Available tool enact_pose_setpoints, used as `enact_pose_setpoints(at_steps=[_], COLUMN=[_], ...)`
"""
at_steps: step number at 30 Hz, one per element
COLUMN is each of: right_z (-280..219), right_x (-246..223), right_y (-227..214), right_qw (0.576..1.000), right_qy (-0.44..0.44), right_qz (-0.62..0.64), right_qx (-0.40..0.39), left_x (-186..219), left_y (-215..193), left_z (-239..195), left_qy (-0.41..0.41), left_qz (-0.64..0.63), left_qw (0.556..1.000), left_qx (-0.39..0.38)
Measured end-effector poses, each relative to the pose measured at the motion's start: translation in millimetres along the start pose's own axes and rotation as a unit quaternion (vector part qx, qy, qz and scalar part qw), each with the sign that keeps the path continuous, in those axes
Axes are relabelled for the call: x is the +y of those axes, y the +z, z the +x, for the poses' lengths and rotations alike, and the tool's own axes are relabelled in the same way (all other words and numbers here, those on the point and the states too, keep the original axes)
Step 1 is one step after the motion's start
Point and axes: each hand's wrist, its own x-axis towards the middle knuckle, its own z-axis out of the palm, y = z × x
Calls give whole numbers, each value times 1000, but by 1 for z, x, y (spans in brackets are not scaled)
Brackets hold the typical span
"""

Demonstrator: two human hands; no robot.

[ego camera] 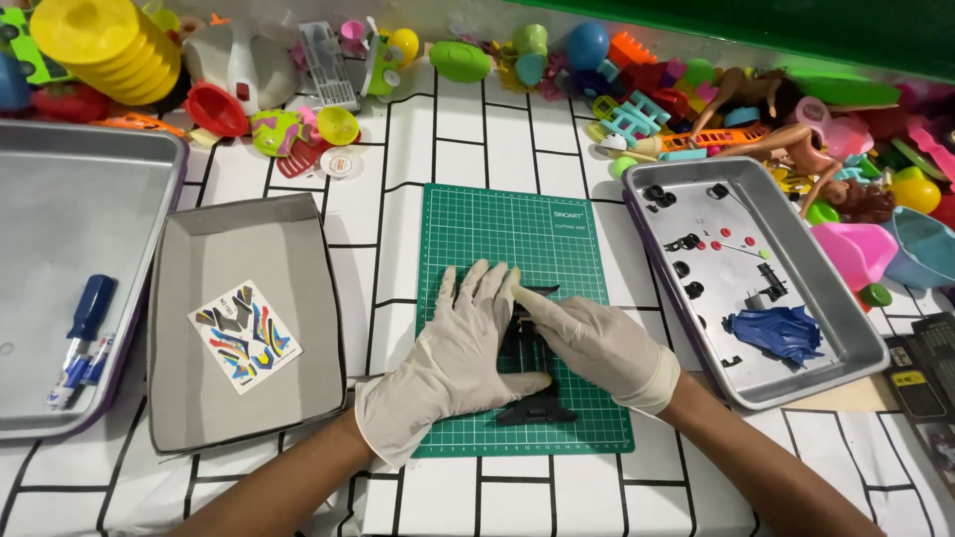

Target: The person assembles a black plastic model chassis on a green cutting mat. They insert small black components into the frame, attach a blue cylindrical part, and then insert a blue and white battery into the assembly. The person handles various small parts from a metal tray and places the completed assembly back on the mat.

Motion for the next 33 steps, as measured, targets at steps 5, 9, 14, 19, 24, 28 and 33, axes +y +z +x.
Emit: enact_pose_setpoints(at_steps=[5, 9, 14, 19, 24, 28, 33], right_z=[-6, -22, -13, -2, 4, 5, 9], right_x=[-8, 3, 1, 9, 7, 9, -3], right_y=[7, 26, 17, 3, -6, 3, 6], right_qw=[989, 972, 979, 997, 986, 983, 981], right_qy=[-24, -32, -39, 9, 92, 118, 137], right_qz=[-147, -223, -199, -55, 114, 130, 138], right_qx=[14, 62, -20, -49, -79, -60, -3], left_x=[-2, 3, -3, -2, -5, -6, -1], left_y=[12, -8, 17, 0, -7, -6, -3], left_z=[1, -16, 2, 1, -3, -3, -3], left_qy=[19, 14, 19, 5, 28, 40, 20], left_qz=[-31, -25, -32, -47, -57, -75, -11], left_qw=[998, 985, 995, 998, 998, 996, 1000], left_qx=[49, 172, 98, 42, 21, 17, 7])
